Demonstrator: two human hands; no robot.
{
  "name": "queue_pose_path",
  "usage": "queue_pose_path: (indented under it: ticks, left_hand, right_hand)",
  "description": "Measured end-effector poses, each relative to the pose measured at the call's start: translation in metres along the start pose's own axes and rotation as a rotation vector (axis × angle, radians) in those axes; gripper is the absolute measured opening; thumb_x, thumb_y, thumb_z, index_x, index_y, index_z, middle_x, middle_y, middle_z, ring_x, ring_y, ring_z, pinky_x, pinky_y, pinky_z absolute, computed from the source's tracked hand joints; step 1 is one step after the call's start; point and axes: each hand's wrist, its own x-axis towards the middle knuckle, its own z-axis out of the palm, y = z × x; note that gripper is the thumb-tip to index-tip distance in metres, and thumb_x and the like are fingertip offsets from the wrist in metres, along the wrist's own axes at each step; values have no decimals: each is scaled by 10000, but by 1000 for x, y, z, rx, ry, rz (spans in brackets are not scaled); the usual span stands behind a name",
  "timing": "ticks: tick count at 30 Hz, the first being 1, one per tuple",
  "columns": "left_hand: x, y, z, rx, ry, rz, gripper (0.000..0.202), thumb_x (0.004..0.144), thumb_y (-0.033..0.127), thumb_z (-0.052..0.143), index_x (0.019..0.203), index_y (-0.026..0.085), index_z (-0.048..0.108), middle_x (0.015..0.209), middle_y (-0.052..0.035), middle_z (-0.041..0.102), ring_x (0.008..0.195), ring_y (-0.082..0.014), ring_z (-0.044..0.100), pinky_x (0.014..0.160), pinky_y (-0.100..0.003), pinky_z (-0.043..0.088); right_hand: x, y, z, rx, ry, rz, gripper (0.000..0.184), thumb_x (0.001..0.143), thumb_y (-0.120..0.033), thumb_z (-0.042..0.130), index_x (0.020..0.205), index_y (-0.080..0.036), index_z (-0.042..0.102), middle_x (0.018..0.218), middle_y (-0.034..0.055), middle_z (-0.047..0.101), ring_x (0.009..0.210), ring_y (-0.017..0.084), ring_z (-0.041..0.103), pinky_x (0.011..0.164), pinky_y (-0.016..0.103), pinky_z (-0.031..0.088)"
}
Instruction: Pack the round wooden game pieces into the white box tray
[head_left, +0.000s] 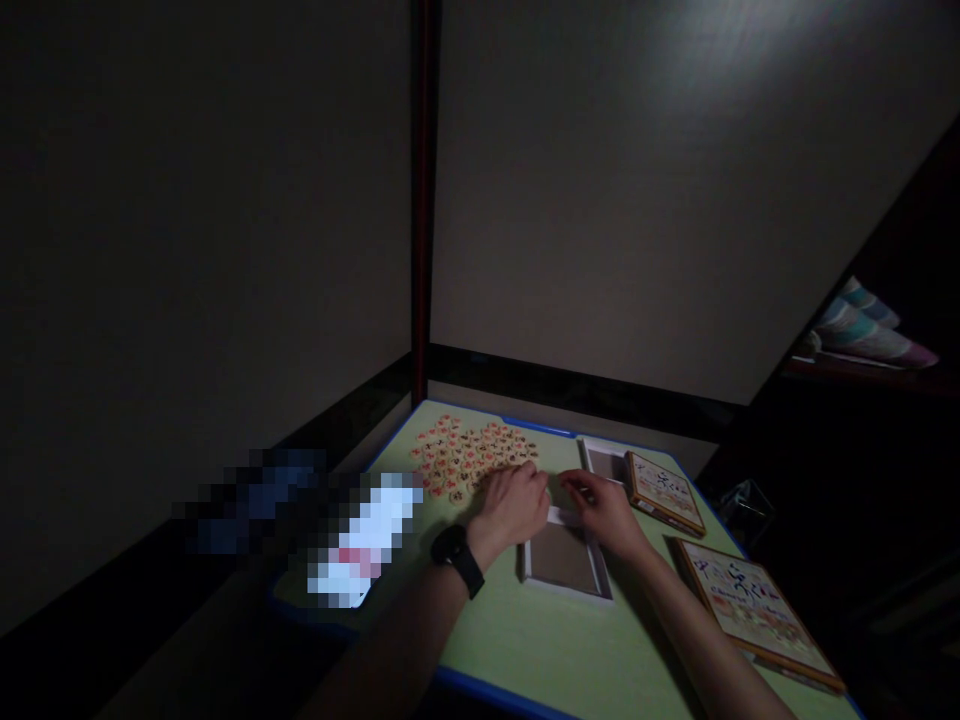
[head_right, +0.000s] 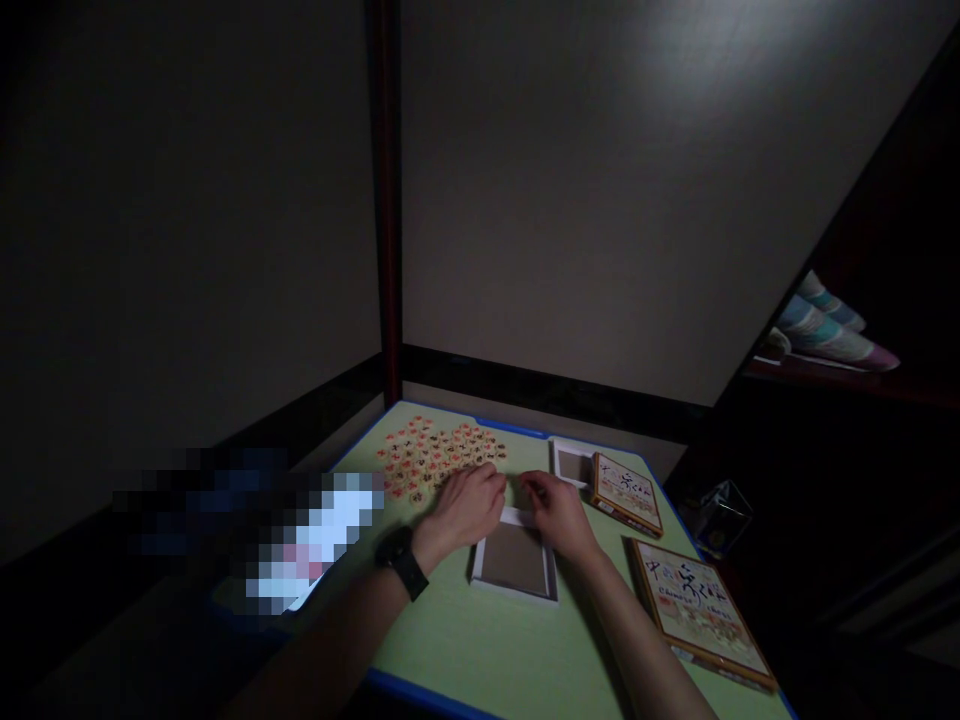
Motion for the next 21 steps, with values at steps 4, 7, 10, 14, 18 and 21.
queue_pose_path:
  ticks: [4, 7, 10, 14, 18, 21]
  left_hand:
    - [-1, 5, 1, -10, 16, 45, 204, 911, 227, 445, 972, 187, 635, 1025, -71, 632, 936, -218, 635, 827, -355, 518]
    - [-1, 8, 6, -24, 25, 82, 213, 907, 241, 445, 977, 177, 636, 1061, -83, 620, 982, -230, 613, 830, -363, 523]
    - [-1, 11, 9, -49, 53, 116, 216, 902, 252, 455, 962, 168, 645, 1052, -89, 622, 1030, -241, 585, 853, -373, 520]
    - [-1, 9, 7, -62, 120, 134, 197, 880, 260, 500, 905, 158, 667, 1004, -94, 639, 1068, -253, 549, 976, -418, 462]
    - [2, 3, 7, -52, 168, 93, 213, 873, 265, 507, 871, 152, 688, 950, -106, 661, 1042, -261, 549, 977, -443, 452]
    - [4, 0, 10, -46, 212, 59, 222, 861, 275, 519, 858, 146, 699, 923, -111, 677, 1014, -261, 564, 984, -453, 441]
  right_hand:
    - [4, 2, -2, 19, 33, 11, 271, 840, -320, 494, 906, -190, 722, 919, 88, 765, 793, 227, 712, 740, 330, 548]
    - [14, 2, -3, 24, 58, 17, 272, 841, -348, 508, 917, -198, 722, 932, 85, 766, 791, 226, 718, 725, 325, 554]
    - [32, -2, -6, -22, 57, -13, 258, 831, -337, 531, 940, -208, 725, 911, 74, 768, 772, 223, 719, 717, 325, 552]
    - [60, -13, -5, -83, 17, -31, 233, 827, -297, 552, 937, -208, 737, 896, 69, 770, 813, 227, 719, 744, 319, 544]
    - [81, -26, 5, -129, -25, -38, 210, 823, -248, 563, 917, -217, 748, 887, 54, 770, 806, 212, 713, 741, 287, 530]
    - [94, -32, 14, -159, -66, -45, 217, 817, -212, 559, 914, -217, 752, 874, 47, 769, 809, 204, 706, 735, 269, 508]
